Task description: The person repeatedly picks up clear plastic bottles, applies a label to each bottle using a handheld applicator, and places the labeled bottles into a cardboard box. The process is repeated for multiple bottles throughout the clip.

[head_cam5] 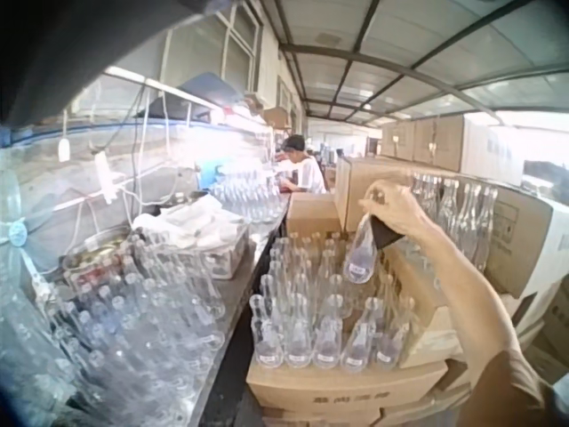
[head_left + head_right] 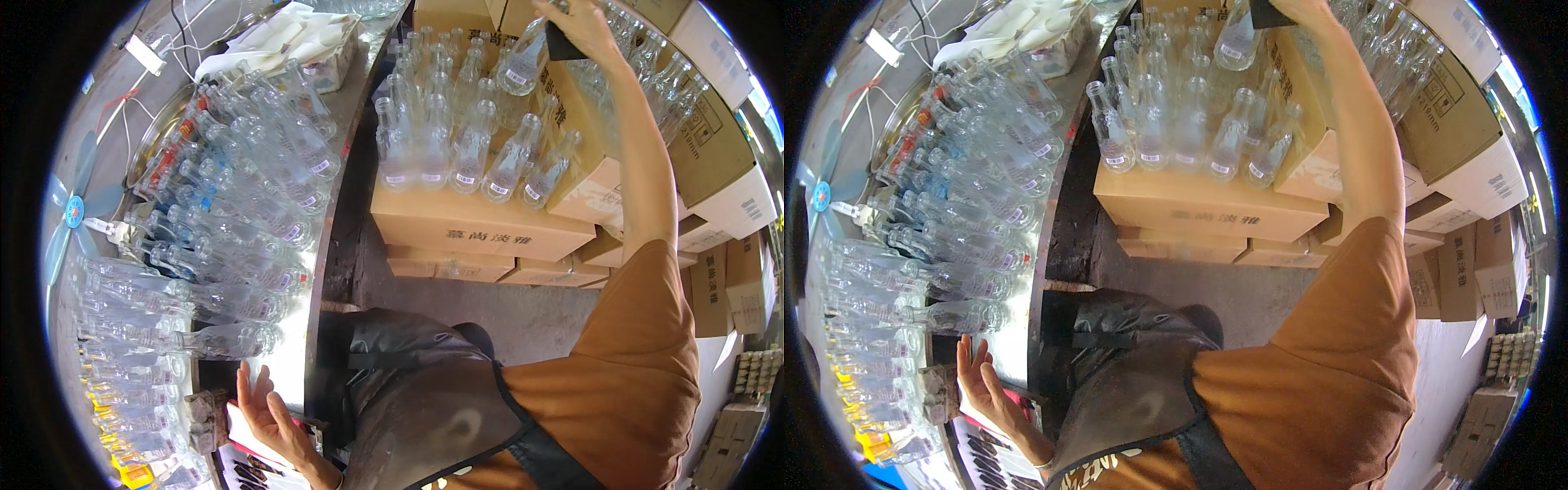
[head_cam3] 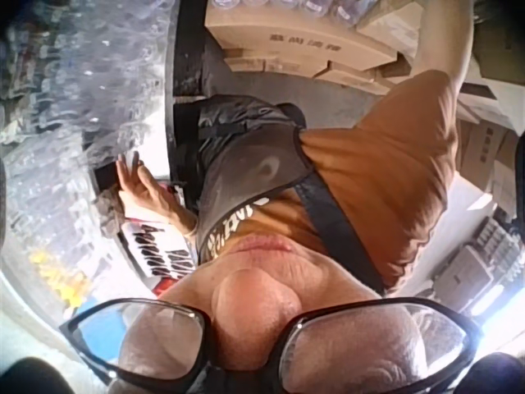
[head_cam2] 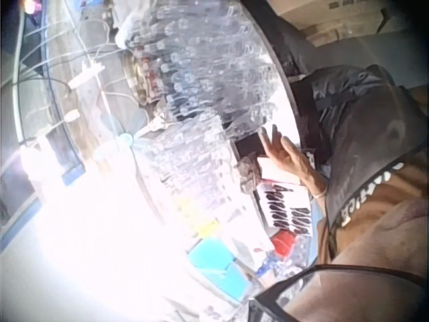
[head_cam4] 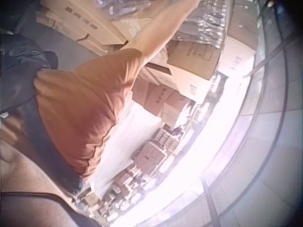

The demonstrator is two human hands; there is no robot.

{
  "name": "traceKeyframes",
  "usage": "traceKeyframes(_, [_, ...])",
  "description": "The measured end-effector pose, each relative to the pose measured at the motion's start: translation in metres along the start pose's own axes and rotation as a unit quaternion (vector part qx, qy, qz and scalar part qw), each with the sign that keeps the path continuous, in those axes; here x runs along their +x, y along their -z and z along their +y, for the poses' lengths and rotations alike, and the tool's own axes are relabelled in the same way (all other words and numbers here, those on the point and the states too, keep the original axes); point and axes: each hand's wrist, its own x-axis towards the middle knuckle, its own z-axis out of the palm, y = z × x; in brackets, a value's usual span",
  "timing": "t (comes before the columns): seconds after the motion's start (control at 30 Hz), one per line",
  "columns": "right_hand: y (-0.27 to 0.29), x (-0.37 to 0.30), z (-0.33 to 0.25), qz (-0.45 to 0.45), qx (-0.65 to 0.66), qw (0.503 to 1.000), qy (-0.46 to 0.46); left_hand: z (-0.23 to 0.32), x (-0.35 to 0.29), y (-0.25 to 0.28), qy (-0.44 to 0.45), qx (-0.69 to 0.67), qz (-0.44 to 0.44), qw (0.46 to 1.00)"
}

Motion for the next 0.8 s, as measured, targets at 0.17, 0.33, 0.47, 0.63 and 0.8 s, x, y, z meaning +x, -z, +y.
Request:
traceKeyframes(0.17, [-0.058,-0.006,0.067,-0.200,-0.030,0.979,0.010,-0.001,-0.002,-0.001,0.006,0.007,-0.004,1.000])
traceKeyframes(0.33, [-0.091,-0.027,0.059,-0.339,-0.019,0.941,-0.015,-0.009,-0.005,0.001,0.013,0.004,-0.004,1.000])
traceKeyframes(0.47, [-0.105,-0.040,0.059,-0.426,-0.058,0.901,-0.057,-0.008,-0.005,0.000,0.025,0.005,-0.009,1.000])
traceKeyframes(0.63, [-0.113,-0.036,0.078,-0.453,-0.059,0.888,-0.062,-0.009,-0.003,-0.004,0.028,0.007,-0.003,1.000])
traceKeyframes(0.8, [-0.125,0.001,0.086,-0.319,-0.120,0.938,-0.060,-0.005,-0.002,-0.006,0.040,0.028,0.004,0.999])
